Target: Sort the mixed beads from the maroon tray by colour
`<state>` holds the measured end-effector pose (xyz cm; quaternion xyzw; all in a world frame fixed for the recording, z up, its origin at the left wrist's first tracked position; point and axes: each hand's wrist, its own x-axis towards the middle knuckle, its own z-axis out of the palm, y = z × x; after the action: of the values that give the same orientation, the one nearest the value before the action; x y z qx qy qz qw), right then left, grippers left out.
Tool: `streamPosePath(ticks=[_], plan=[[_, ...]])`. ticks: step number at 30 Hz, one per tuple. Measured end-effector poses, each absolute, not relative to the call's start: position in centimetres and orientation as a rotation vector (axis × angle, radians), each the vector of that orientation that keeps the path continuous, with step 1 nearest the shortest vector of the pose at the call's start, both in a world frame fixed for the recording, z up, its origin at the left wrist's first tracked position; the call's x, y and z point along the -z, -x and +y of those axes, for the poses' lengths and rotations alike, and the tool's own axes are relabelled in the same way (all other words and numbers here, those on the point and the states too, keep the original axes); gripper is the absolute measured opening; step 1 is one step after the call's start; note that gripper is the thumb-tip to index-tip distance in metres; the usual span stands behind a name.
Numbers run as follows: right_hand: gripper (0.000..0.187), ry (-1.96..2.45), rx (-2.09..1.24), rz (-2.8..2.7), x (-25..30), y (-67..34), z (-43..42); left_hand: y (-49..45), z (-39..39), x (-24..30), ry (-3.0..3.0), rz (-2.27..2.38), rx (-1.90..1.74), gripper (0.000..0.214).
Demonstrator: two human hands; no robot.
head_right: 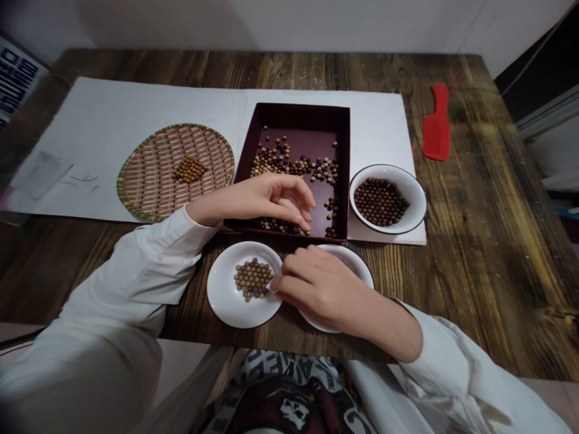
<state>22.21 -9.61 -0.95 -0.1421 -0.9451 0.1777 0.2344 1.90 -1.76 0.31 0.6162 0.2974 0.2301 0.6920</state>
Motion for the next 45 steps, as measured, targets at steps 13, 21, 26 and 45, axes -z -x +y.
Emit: streamPosePath(ticks=[13,21,26,45], plan=[[0.007,0.513,-0.375,-2.473,0.1,-22.7,-9.1,-1.7,-1.9,-0.4,-1.373,0.598,-0.528,0.017],[0.008,0.962,-0.345,-2.220,-0.7,-23.5,-8.1,-1.3,-1.6,0.0,-1.422,0.557,-0.494,0.030],[0.014,1.018,-0.288,-2.266,-0.1,-23.2,-7.6,-1.2,-1.5,0.3,-1.447,0.505,-0.458,0.042],[0.005,0.981,-0.257,-2.286,0.6,-22.6,-7.1,-1.4,-1.7,-0.4,-1.409,0.578,-0.407,0.048]])
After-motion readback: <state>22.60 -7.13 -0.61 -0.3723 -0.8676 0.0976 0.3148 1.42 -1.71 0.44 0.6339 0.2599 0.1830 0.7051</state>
